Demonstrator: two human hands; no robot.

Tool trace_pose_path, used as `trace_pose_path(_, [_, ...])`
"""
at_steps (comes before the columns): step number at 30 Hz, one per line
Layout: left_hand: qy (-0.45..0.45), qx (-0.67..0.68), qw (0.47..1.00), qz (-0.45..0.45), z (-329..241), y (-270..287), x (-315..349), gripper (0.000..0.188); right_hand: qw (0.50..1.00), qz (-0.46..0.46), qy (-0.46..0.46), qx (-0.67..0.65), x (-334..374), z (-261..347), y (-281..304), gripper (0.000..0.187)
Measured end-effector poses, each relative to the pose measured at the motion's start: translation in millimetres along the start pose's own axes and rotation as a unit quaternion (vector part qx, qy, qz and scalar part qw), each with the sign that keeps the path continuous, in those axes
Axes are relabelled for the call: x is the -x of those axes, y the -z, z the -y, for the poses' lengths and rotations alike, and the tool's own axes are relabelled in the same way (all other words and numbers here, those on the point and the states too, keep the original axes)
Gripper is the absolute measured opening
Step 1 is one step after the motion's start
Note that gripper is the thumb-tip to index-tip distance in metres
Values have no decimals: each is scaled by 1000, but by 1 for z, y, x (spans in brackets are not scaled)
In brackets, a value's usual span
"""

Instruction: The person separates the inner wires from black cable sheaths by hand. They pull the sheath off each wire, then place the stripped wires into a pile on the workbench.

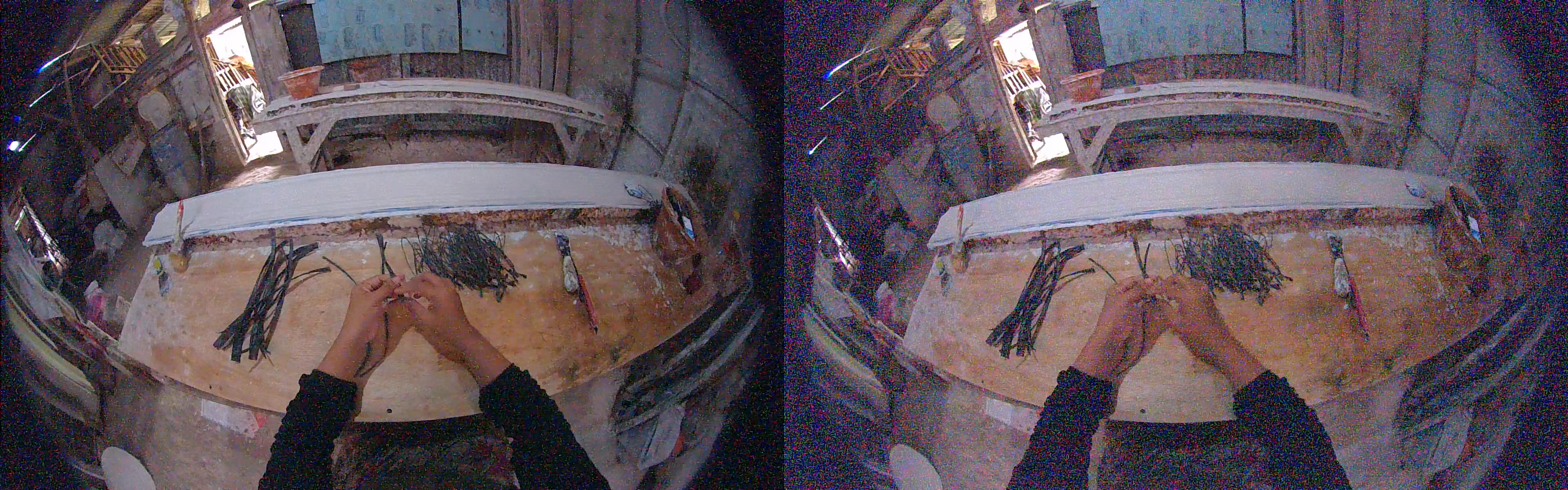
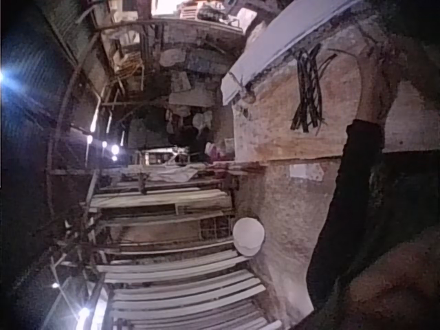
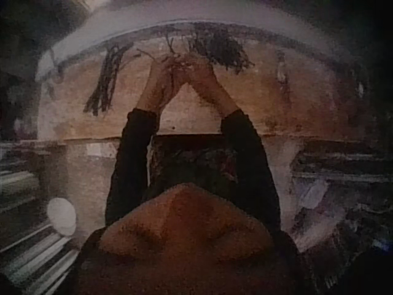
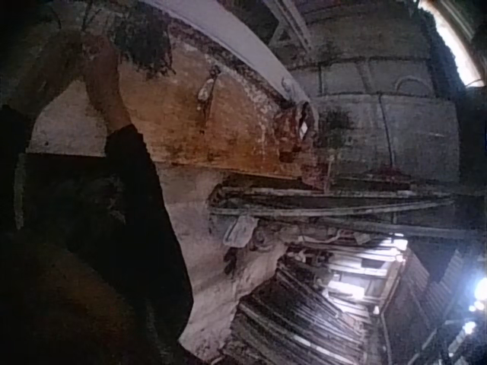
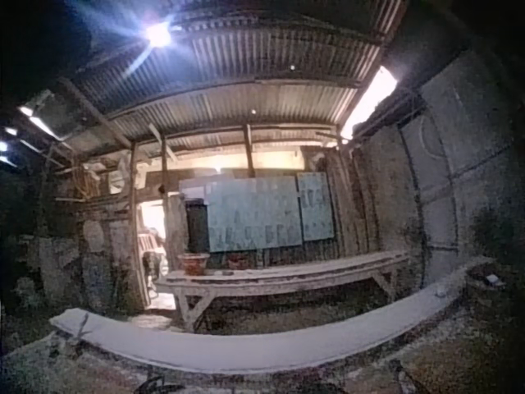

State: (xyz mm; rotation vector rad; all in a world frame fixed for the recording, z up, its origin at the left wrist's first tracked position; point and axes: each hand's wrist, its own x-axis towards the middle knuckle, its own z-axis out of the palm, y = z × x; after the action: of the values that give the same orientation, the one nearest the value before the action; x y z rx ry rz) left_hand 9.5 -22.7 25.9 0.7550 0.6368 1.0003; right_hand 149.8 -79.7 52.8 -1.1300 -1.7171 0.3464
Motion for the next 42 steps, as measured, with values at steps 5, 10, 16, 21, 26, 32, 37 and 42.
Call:
trace_pose_path(5, [10,-5,1000,1,0,-2,1,13,1000,-25,16,4,0,0,-1,11])
trace_pose_path(10, [-10,-46,999,-15,5,4,-4,11,951,-77,-231,-192,-1,-2,-11,8])
trace_pose_path(16, [-11,-13,1000,-22,5,2,0,11,938,-43,-243,-245,-1,-23,-14,11])
trace_pose_path(21, [-39,-16,998,-39,0,0,1,9,906,-31,-292,-304,2,-26,-19,9])
trace_pose_path(26, [-64,-81,994,-33,-2,-6,6,7,938,8,-271,-215,1,-26,-15,6])
trace_pose_path(32, [-91,-110,989,-42,-2,-11,10,6,822,119,-365,-420,-1,-26,-4,8])
trace_pose_path(37, [-114,-148,982,-14,-5,-7,11,5,751,77,-408,-513,-5,-17,-4,6])
trace_pose_path(42, [-114,-156,981,-9,-5,-15,13,6,745,10,-371,-555,-1,-17,-9,8])
